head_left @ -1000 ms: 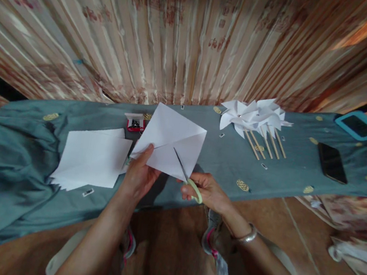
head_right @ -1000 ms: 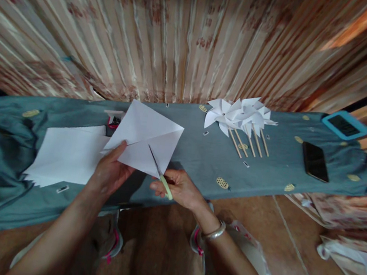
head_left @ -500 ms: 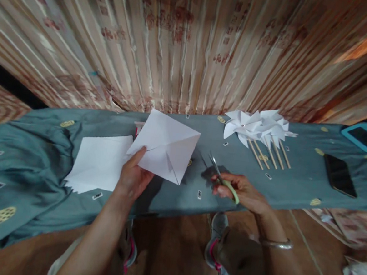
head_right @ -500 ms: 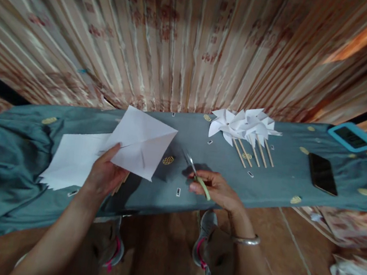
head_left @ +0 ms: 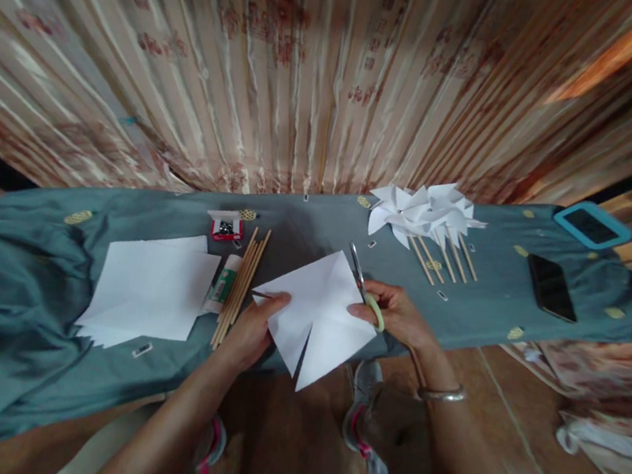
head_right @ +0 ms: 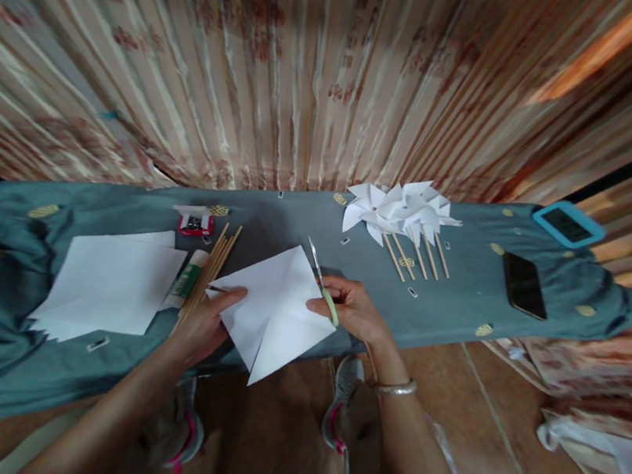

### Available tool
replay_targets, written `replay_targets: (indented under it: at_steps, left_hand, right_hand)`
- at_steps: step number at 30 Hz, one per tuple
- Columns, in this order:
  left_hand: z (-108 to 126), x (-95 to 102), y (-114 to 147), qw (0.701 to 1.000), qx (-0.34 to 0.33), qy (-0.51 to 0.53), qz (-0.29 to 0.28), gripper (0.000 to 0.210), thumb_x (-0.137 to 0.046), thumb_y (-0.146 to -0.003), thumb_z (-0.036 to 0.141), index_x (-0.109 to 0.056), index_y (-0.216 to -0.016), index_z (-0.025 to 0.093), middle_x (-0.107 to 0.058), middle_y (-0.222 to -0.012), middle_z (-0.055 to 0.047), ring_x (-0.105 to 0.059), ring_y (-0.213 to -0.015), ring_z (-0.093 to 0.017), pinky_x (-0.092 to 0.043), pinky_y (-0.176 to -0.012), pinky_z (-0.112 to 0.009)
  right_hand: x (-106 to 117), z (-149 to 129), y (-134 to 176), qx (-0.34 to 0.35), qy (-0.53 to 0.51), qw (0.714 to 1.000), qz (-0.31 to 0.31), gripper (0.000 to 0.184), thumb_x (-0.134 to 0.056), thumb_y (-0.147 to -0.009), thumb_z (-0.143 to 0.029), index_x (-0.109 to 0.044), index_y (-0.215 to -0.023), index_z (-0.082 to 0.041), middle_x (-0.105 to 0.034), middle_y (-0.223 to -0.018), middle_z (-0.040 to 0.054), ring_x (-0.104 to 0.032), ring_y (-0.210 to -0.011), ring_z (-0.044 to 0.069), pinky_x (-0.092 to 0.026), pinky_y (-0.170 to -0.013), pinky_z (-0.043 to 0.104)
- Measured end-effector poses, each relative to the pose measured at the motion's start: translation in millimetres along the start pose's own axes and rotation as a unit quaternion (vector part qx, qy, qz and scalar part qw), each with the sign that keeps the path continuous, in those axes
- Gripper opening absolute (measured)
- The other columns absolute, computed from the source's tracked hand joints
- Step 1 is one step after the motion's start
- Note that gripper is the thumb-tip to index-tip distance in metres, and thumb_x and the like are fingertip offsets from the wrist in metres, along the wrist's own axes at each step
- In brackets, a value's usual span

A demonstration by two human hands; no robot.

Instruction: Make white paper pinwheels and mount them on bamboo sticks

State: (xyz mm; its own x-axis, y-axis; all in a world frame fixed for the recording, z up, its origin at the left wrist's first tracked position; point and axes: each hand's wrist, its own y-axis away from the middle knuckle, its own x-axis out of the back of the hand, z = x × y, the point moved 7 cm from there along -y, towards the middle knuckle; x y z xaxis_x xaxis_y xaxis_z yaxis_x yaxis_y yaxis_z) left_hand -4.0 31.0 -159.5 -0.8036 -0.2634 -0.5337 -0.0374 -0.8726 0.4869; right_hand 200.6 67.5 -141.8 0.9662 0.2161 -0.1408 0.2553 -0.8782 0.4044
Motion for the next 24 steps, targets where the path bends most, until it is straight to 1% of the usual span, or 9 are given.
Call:
replay_targets:
  at_steps: [2,4,8,10,13,16,19,21,24]
  left_hand:
    - [1,-1.5,-1,1.0,0.019,0.021,0.002,0.025,-0.077,-0.062,0.024,-0.07,-0.085,0.017,-0.076,-0.086,-0.004,-0.07,-0.088,-0.023,-0.053,-0.087,-0.033]
    - [3,-5.2,-1,0.998,0.041,0.048,0.0,0.027,-0.074,-0.069,0.031,-0.068,-0.092,0.017,-0.075,-0.091,-0.005,-0.068,-0.098,-0.024,-0.051,-0.092,-0.034]
    - [14,-18.4,-4,0.995,0.023,0.094,-0.03,0.037,-0.064,-0.079,0.044,-0.064,-0.106,0.019,-0.073,-0.103,-0.007,-0.06,-0.116,-0.028,-0.048,-0.099,-0.039]
    - [18,-28.8,-5,0.992,0.018,0.107,-0.066,0.044,-0.063,-0.078,0.05,-0.063,-0.109,0.019,-0.071,-0.11,-0.009,-0.055,-0.122,-0.03,-0.046,-0.101,-0.042]
    - [22,-42.9,-6,0.989,0.005,0.102,-0.106,0.053,-0.067,-0.072,0.057,-0.063,-0.11,0.02,-0.068,-0.118,-0.011,-0.053,-0.124,-0.033,-0.047,-0.1,-0.044]
    - [24,-51.8,-7,0.988,-0.047,0.084,-0.121,0.056,-0.068,-0.069,0.058,-0.063,-0.111,0.021,-0.065,-0.125,-0.011,-0.051,-0.126,-0.033,-0.048,-0.099,-0.043]
    - [22,-54.6,-8,0.987,-0.111,0.029,-0.111,0.044,-0.073,-0.069,0.047,-0.066,-0.106,0.024,-0.066,-0.124,-0.008,-0.051,-0.127,-0.03,-0.045,-0.102,-0.041]
    - [17,-54.3,-10,0.988,-0.122,0.002,-0.099,0.037,-0.081,-0.061,0.03,-0.069,-0.095,0.023,-0.07,-0.114,-0.007,-0.054,-0.123,-0.028,-0.043,-0.105,-0.039]
    - [13,-49.2,-13,0.991,-0.118,-0.021,-0.059,0.039,-0.082,-0.052,0.01,-0.069,-0.087,0.023,-0.073,-0.102,-0.004,-0.055,-0.123,-0.027,-0.042,-0.105,-0.035]
  right_hand:
    - [0,2,-3,0.006,-0.017,1.0,0.016,0.038,-0.089,-0.044,-0.024,-0.073,-0.077,-0.018,-0.069,-0.061,-0.0046,-0.056,-0.049,0.009,-0.043,-0.048,0.02]
    - [0,2,-8,0.033,-0.05,0.997,0.055,0.038,-0.09,-0.044,-0.025,-0.073,-0.077,-0.019,-0.069,-0.06,-0.0052,-0.055,-0.048,0.008,-0.043,-0.047,0.02]
    - [-4,3,-17,0.075,-0.153,0.975,0.142,0.035,-0.088,-0.048,-0.028,-0.072,-0.078,-0.02,-0.07,-0.063,-0.0046,-0.058,-0.051,0.009,-0.043,-0.05,0.02]
    - [-10,4,-23,0.071,-0.202,0.962,0.168,0.032,-0.088,-0.048,-0.028,-0.071,-0.074,-0.018,-0.07,-0.062,-0.0034,-0.059,-0.052,0.01,-0.045,-0.052,0.021]
    - [-16,2,-31,0.074,-0.251,0.947,0.186,0.032,-0.088,-0.047,-0.027,-0.069,-0.071,-0.017,-0.069,-0.06,-0.003,-0.059,-0.051,0.011,-0.047,-0.052,0.023]
    - [-16,1,-38,0.075,-0.28,0.937,0.195,0.032,-0.087,-0.046,-0.025,-0.067,-0.07,-0.018,-0.068,-0.059,-0.004,-0.057,-0.05,0.011,-0.046,-0.049,0.023]
    - [-16,2,-45,0.072,-0.279,0.939,0.191,0.03,-0.086,-0.049,-0.025,-0.066,-0.071,-0.018,-0.068,-0.06,-0.0034,-0.058,-0.051,0.011,-0.047,-0.051,0.024]
    - [-16,2,-48,0.076,-0.265,0.943,0.189,0.03,-0.085,-0.052,-0.026,-0.066,-0.074,-0.017,-0.068,-0.062,-0.0025,-0.059,-0.053,0.012,-0.048,-0.052,0.024]
    - [-17,2,-48,0.094,-0.245,0.945,0.193,0.03,-0.084,-0.052,-0.028,-0.066,-0.074,-0.017,-0.069,-0.063,-0.0028,-0.057,-0.053,0.01,-0.046,-0.053,0.023]
